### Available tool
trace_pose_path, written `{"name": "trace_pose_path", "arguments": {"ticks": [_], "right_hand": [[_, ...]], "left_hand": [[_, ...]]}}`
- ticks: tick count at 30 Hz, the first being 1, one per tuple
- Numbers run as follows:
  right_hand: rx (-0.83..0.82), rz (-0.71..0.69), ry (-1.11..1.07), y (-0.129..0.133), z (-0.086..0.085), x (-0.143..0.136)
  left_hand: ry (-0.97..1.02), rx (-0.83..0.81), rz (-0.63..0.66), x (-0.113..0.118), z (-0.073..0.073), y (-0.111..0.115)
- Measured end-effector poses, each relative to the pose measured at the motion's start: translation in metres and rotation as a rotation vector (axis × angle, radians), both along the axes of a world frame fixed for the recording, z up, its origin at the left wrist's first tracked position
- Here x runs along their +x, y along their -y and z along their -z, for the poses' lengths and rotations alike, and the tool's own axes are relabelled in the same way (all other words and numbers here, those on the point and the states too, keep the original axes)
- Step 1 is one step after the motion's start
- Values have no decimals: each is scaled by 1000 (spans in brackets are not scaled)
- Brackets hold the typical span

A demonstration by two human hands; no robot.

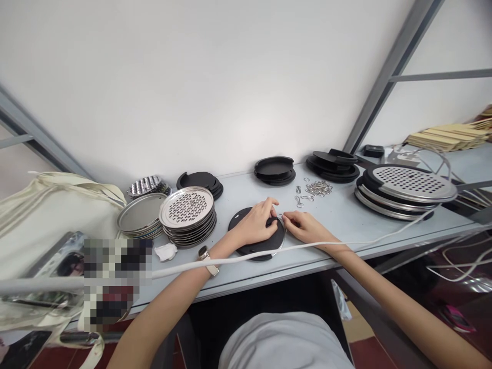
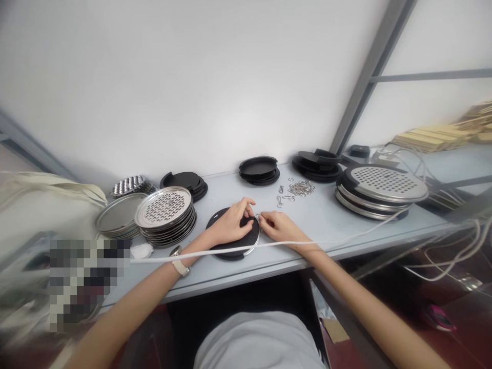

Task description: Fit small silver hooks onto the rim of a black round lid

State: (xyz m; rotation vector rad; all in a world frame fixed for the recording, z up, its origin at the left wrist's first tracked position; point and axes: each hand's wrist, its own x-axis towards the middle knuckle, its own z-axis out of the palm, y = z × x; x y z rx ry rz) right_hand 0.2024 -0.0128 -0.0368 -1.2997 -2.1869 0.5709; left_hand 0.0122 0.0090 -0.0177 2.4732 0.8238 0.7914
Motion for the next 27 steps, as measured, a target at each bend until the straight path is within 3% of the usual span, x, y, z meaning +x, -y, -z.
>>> {"name": "trace_pose_path", "arguments": {"ticks": [7, 14, 27], "right_hand": [[23, -34, 11, -1, 0, -1], [32, -58, 23, -3, 4, 2], [-33, -27, 1, -4, 6, 3]], "left_hand": [[63, -112, 28, 1, 2, 1], [44, -119, 2, 2, 1, 3], [22, -76, 66, 2, -3, 4]]}}
